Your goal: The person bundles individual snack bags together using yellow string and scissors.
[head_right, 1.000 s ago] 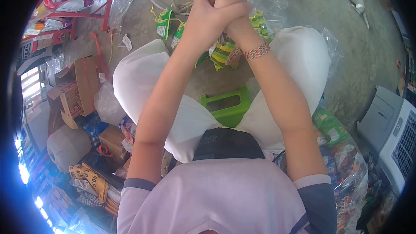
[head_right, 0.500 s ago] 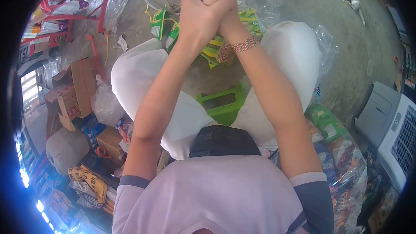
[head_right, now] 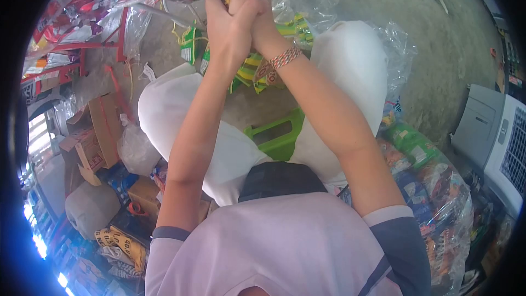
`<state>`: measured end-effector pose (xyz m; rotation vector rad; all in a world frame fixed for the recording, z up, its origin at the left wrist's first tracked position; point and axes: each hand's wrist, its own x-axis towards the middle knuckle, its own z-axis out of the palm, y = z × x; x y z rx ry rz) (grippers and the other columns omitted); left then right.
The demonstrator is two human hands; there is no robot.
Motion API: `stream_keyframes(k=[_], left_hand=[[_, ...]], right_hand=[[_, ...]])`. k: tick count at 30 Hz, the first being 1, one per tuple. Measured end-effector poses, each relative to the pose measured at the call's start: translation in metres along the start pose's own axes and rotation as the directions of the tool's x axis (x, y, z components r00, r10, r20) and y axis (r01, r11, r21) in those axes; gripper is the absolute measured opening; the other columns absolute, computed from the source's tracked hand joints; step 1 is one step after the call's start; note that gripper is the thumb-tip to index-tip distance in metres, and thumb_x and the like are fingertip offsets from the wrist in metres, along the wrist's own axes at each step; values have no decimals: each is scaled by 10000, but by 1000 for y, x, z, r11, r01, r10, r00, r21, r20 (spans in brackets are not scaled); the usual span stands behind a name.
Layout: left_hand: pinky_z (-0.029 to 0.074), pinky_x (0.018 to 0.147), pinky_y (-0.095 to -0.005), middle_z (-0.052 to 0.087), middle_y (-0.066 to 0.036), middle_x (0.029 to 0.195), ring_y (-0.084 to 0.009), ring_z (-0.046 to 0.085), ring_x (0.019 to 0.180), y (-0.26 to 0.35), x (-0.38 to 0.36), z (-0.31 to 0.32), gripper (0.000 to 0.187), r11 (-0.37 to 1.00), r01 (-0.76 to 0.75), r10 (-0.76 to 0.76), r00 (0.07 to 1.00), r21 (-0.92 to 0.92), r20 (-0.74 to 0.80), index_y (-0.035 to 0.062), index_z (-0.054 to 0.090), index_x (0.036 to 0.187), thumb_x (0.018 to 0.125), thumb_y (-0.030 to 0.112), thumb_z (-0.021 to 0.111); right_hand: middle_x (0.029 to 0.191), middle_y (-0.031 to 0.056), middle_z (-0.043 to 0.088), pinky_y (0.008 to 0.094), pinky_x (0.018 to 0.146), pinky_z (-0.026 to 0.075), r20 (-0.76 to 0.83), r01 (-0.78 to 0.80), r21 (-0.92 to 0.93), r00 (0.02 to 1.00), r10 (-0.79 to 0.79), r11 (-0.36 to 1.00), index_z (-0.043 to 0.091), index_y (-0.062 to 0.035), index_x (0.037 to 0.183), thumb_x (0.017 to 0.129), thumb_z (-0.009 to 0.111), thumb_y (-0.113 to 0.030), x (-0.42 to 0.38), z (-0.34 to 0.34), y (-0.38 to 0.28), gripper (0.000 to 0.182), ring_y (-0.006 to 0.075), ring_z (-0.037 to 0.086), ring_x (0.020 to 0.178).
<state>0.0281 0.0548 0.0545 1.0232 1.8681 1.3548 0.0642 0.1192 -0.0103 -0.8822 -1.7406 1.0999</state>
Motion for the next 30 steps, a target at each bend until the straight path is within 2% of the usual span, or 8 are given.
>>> stream_keyframes(k=[3,8,11,12,14,15,18,30], left_hand=[[466,901,-367,507,-245,1159,-293,561,1056,16,-5,-7,762,998,40,-45,995,51,93,-94,433,1150,680,421,740],[446,959,-401,522,-291,1198,-345,546,1150,-22,16,-21,1000,989,-60,97,950,-134,295,-110,421,1198,639,630,793],[422,988,-380,468,-266,1299,-308,511,1183,-39,15,-32,1096,998,-50,56,928,-26,369,-76,325,1366,694,676,752],[430,973,-376,494,-252,1275,-301,524,1163,-39,12,-37,1045,994,-71,36,926,81,377,-70,359,1348,695,631,776],[445,943,-367,547,-224,1227,-288,548,1121,-37,5,-48,945,950,-116,-5,923,291,384,-58,426,1310,695,539,823],[452,920,-365,571,-204,1195,-282,561,1089,-39,4,-52,858,940,-148,3,904,306,427,-52,472,1260,697,485,833],[471,825,-359,663,-129,1016,-259,602,940,-47,-3,-53,421,914,-286,109,857,289,504,-29,634,1016,746,241,811],[467,703,-329,661,-121,843,-210,588,739,-51,-15,-52,263,974,-100,2,905,206,426,-36,648,950,788,141,756]], right_hand=[[761,143,609,385,624,479,-39,211,-273,972,-230,938,557,-22,832,797,611,-180,2,-3,5,171,314,597,670],[744,111,583,328,583,478,-102,382,-163,910,-401,910,541,-10,823,777,622,-105,5,-11,10,133,253,596,637],[771,82,561,309,596,441,-11,-138,275,989,147,952,552,-34,877,879,531,-201,3,-23,5,168,195,542,658],[772,75,544,300,587,419,42,-339,464,931,362,818,542,-45,885,914,486,-237,4,-28,-1,202,183,513,657],[709,63,516,303,519,393,121,-404,743,865,488,534,516,-43,833,886,488,-208,13,-42,1,176,175,491,574],[677,56,501,305,485,380,177,-409,840,827,533,356,504,-42,807,872,489,-194,18,-48,0,166,172,479,533],[681,66,477,309,487,343,141,-397,851,803,579,343,486,-46,809,877,484,-210,21,-57,-3,178,179,440,556],[762,103,539,320,552,376,161,-417,875,731,664,246,542,-9,833,884,557,-168,28,-90,-12,168,202,490,655]])
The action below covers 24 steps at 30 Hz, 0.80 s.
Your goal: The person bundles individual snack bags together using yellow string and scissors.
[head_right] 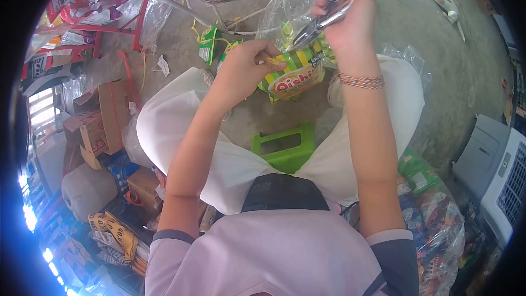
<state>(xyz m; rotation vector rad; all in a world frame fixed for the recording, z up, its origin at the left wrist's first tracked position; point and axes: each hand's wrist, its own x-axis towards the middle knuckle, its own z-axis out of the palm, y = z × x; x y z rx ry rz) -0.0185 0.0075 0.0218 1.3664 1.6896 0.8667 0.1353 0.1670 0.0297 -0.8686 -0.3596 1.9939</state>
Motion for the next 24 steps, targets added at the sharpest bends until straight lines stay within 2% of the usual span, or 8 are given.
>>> stream_keyframes(k=[4,5,7,10,15,18,21,24], left_hand=[[459,686,-293,653,-78,822,-140,561,735,3,0,-12,252,998,62,-63,998,-24,-28,-24,654,957,813,156,754],[457,683,-284,652,-65,822,-121,557,741,3,0,-17,247,995,85,-87,995,-45,-40,-19,656,960,820,160,753],[452,681,-266,644,-39,819,-92,547,750,4,0,-24,240,986,134,-140,989,-102,-52,-9,659,962,833,170,752],[441,687,-244,622,-11,809,-70,534,754,0,0,-29,237,961,167,-179,983,-219,-37,0,658,960,849,187,751],[429,708,-223,590,1,819,-67,519,754,-3,-3,-26,232,925,169,-169,985,-340,32,5,646,951,875,206,736],[427,722,-242,579,-10,848,-76,500,775,6,-5,-29,234,979,150,-142,988,-139,64,13,610,999,917,219,687],[381,698,-243,519,-4,823,-83,438,759,-1,-6,-13,222,930,-92,22,980,-355,-197,34,556,1012,975,252,580],[405,800,-262,550,-65,954,-136,462,847,-22,-5,-33,228,783,105,-79,994,-613,70,-7,478,1015,997,220,490]], right_hand=[[916,101,571,282,593,353,400,222,-110,902,-161,969,586,18,1034,945,515,-185,-4,-3,-28,233,176,438,708],[967,92,583,274,616,367,442,377,-380,876,-192,845,597,7,1067,950,529,-190,-8,-4,-29,239,167,454,730],[1069,74,608,257,661,394,545,578,-747,815,-197,329,620,-17,1135,960,557,-201,-31,14,-30,262,150,486,773],[1166,30,617,253,767,424,650,637,-755,759,45,155,650,-72,1175,940,625,-211,-26,0,-9,274,126,524,876],[1052,21,597,279,860,421,651,646,-757,730,208,101,642,-35,1009,909,660,-177,-29,-2,4,174,138,529,956],[967,33,570,295,839,423,638,642,-765,746,190,47,631,-44,939,894,665,-208,-27,-5,3,174,167,534,916],[922,38,548,294,816,421,659,662,-749,742,124,20,632,-48,925,889,666,-219,-25,-7,-1,178,172,527,881],[944,23,543,275,843,407,652,656,-754,746,138,16,607,-29,906,900,662,-183,-31,-2,-9,163,145,517,919]])
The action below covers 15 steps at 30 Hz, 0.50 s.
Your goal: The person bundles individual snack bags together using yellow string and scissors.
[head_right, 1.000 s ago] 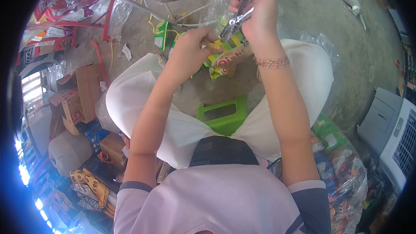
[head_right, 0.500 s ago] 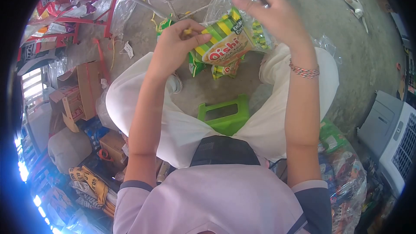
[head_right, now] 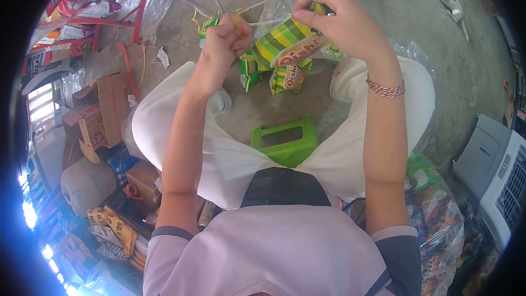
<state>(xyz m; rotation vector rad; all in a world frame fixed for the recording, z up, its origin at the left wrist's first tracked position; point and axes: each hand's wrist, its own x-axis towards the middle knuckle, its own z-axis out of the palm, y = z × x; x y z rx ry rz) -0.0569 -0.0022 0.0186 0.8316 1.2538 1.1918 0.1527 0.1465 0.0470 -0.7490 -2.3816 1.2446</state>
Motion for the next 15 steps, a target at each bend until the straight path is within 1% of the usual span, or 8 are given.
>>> stream_keyframes(k=[1,3,4,6,9,12,15], left_hand=[[402,815,-266,548,-62,951,-135,464,861,0,0,1,230,1000,2,-2,999,9,-33,-4,484,1017,1004,224,458],[396,845,-275,544,-56,945,-133,467,890,5,1,7,250,1000,8,-5,995,28,-98,0,495,1019,1018,230,395],[377,795,-261,522,-31,900,-115,448,845,6,1,10,248,997,-22,31,993,79,-117,14,508,1010,1016,245,418],[340,695,-233,477,19,811,-80,408,754,9,3,16,245,980,-81,109,983,184,-149,42,534,992,1013,275,465],[398,781,-234,594,-4,889,-82,513,845,7,4,21,207,971,-100,124,987,219,-101,35,575,1027,989,238,568],[428,859,-247,657,-38,992,-98,573,945,11,4,20,204,995,-23,24,1000,97,-10,19,609,1051,947,190,651],[441,863,-246,666,-38,992,-101,590,944,9,6,19,174,997,-37,39,999,67,-32,10,628,1018,931,156,668]], right_hand=[[959,15,543,267,859,402,17,-7,0,1000,7,1000,593,-20,896,905,660,-166,-1,-2,-2,161,134,514,941],[927,16,535,272,822,409,22,18,57,1000,-19,998,615,-30,910,896,670,-211,-2,-2,-2,190,143,513,894],[912,17,531,275,803,412,25,31,87,999,-33,996,627,-35,918,891,674,-234,-3,-2,-2,207,147,512,871],[913,12,531,273,808,411,31,34,107,999,-38,994,627,-38,915,891,677,-240,-3,0,-2,209,144,512,876],[918,11,531,271,816,409,48,24,130,998,-30,991,630,-43,911,891,679,-242,-4,0,-3,207,142,511,884],[917,10,533,271,821,406,64,14,134,998,-23,991,630,-47,907,888,683,-241,-5,-1,-3,203,141,510,888],[908,8,536,271,826,402,89,-4,131,996,-8,991,630,-48,901,886,686,-237,-5,-2,-4,198,141,510,890]])
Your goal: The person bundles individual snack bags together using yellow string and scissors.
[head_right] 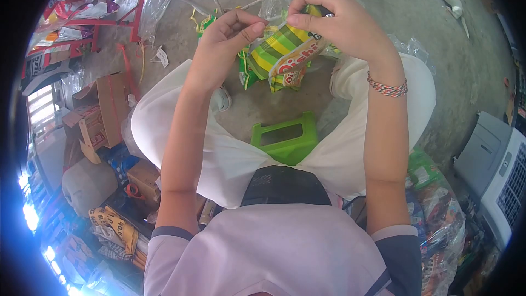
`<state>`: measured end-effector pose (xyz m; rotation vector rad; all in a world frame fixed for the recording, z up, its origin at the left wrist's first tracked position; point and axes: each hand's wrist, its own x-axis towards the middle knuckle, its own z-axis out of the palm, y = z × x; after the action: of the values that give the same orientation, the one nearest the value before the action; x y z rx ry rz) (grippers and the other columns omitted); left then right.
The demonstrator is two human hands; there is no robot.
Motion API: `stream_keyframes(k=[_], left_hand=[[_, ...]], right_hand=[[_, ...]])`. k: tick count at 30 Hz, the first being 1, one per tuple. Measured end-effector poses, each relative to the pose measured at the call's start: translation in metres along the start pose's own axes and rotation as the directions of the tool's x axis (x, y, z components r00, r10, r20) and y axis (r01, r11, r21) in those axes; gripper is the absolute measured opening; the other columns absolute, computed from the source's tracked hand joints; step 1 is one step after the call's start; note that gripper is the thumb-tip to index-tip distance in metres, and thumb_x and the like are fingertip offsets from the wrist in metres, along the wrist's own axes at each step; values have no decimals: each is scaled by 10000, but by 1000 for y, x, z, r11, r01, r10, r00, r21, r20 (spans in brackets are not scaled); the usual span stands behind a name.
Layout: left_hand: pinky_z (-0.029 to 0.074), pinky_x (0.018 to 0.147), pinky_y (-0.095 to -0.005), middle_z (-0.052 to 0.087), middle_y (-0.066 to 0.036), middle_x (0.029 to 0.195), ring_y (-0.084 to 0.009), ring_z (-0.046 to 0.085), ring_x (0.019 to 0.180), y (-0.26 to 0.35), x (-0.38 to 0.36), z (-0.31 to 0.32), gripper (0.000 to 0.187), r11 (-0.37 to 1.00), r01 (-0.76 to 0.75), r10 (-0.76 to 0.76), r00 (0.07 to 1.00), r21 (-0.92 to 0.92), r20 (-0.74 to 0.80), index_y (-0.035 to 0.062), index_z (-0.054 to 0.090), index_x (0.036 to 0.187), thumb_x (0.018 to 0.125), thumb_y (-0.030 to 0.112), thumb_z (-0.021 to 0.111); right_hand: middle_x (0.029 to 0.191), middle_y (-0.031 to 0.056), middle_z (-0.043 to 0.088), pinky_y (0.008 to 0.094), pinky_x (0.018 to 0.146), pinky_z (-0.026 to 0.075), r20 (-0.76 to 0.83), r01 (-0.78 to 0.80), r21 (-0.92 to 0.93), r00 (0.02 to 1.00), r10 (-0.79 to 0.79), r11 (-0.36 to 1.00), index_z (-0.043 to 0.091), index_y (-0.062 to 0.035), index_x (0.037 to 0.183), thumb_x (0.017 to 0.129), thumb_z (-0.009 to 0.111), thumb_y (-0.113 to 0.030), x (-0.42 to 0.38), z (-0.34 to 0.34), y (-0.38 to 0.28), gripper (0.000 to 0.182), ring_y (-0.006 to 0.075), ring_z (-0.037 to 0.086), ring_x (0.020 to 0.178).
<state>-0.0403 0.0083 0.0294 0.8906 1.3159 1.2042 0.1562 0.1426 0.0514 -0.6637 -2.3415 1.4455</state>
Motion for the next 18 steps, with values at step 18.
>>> stream_keyframes(k=[18], left_hand=[[469,831,-245,674,-13,977,-89,605,912,3,-2,-2,156,997,69,-61,981,-38,182,29,671,1014,890,118,705]], right_hand=[[915,6,538,274,839,396,91,-25,77,996,18,997,625,-32,894,903,669,-231,0,-3,-2,204,139,515,904]])
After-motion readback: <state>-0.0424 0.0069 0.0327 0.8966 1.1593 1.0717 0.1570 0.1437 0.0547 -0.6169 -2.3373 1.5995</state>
